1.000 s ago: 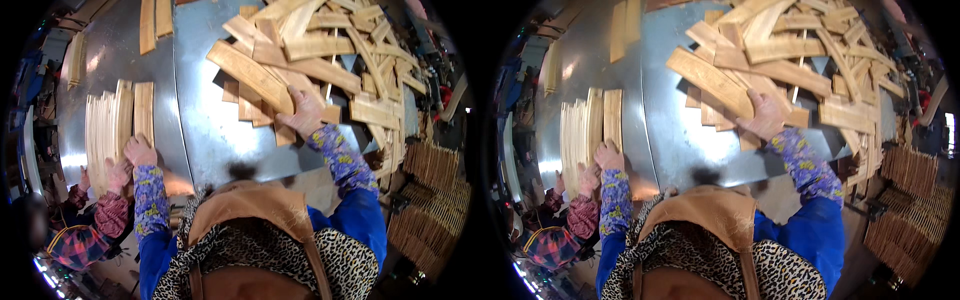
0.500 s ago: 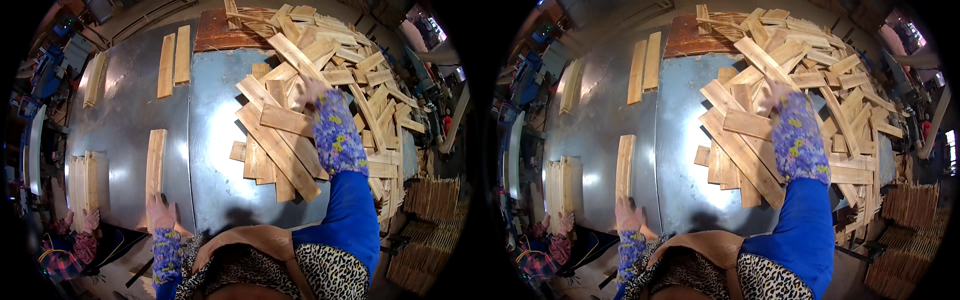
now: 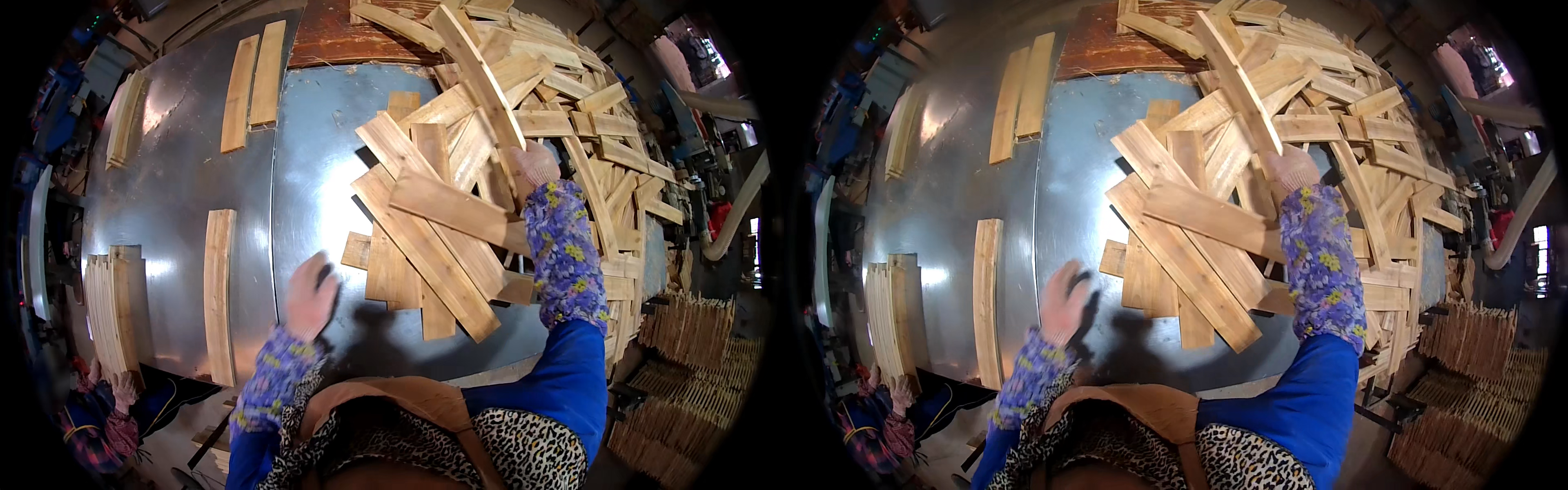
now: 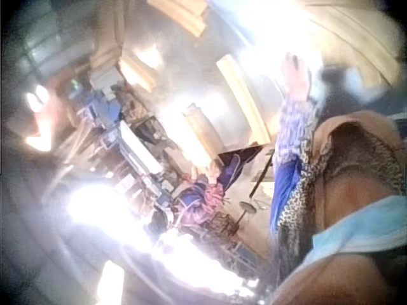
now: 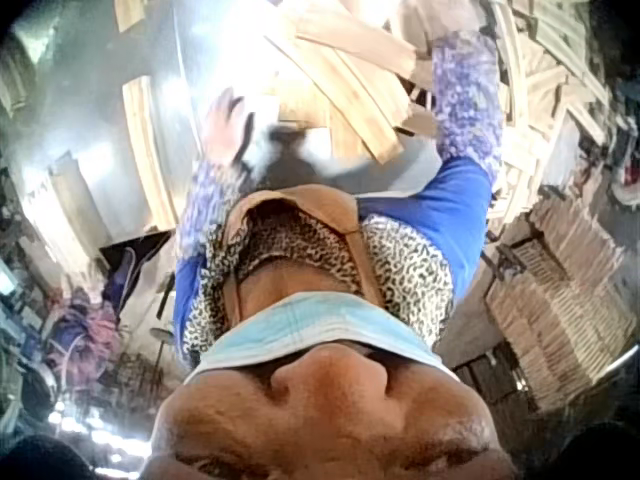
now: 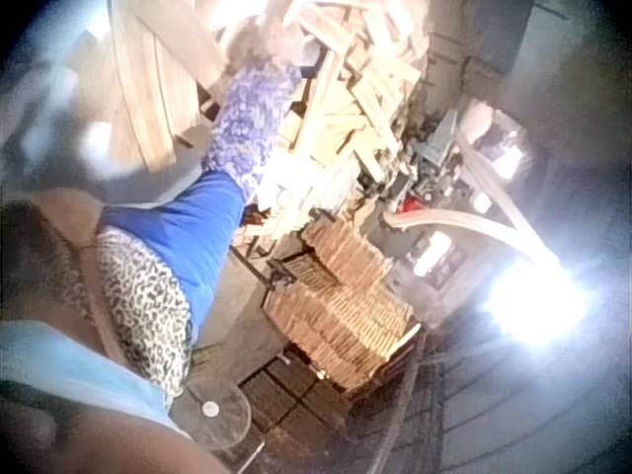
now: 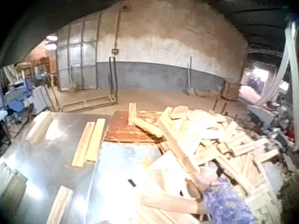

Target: The person sorts and stacks thin wooden planks on a large metal table. They pick up individual planks from a disorganized pile, align them, and place them into a neat stack. The process involves repetitive picking, aligning, and stacking of the wood pieces.

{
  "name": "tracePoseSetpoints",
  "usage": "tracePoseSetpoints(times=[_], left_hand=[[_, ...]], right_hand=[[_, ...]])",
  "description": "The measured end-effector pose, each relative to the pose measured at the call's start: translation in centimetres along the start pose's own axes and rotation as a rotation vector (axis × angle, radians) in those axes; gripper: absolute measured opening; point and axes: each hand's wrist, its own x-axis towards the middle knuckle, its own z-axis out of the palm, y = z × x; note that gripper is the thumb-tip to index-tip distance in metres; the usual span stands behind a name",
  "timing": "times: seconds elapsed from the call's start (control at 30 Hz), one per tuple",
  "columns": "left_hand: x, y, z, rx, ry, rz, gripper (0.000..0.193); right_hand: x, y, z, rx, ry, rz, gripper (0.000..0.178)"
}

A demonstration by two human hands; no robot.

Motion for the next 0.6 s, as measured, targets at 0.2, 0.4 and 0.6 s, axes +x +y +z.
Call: tracePoseSetpoints(times=[0.2, 0.4, 0.6], left_hand=[[10.3, 12.0, 8.4, -0.918, -0.481, -0.212, 0.045], [6.6, 3.7, 6.2, -1.171, -0.391, -0.607, 0.048], [1.2, -1.6, 0.9, -1.234, -0.174, -0.906, 0.038]], right_hand=[[-13.1, -1.7, 6.6, 0.826, -0.517, -0.198, 0.079], [-14.9, 10.7, 4.2, -0.607, -0.158, -0.446, 0.104], [-19.7, 4.6, 4.6, -0.483, -0.22, -0.241, 0.095]])
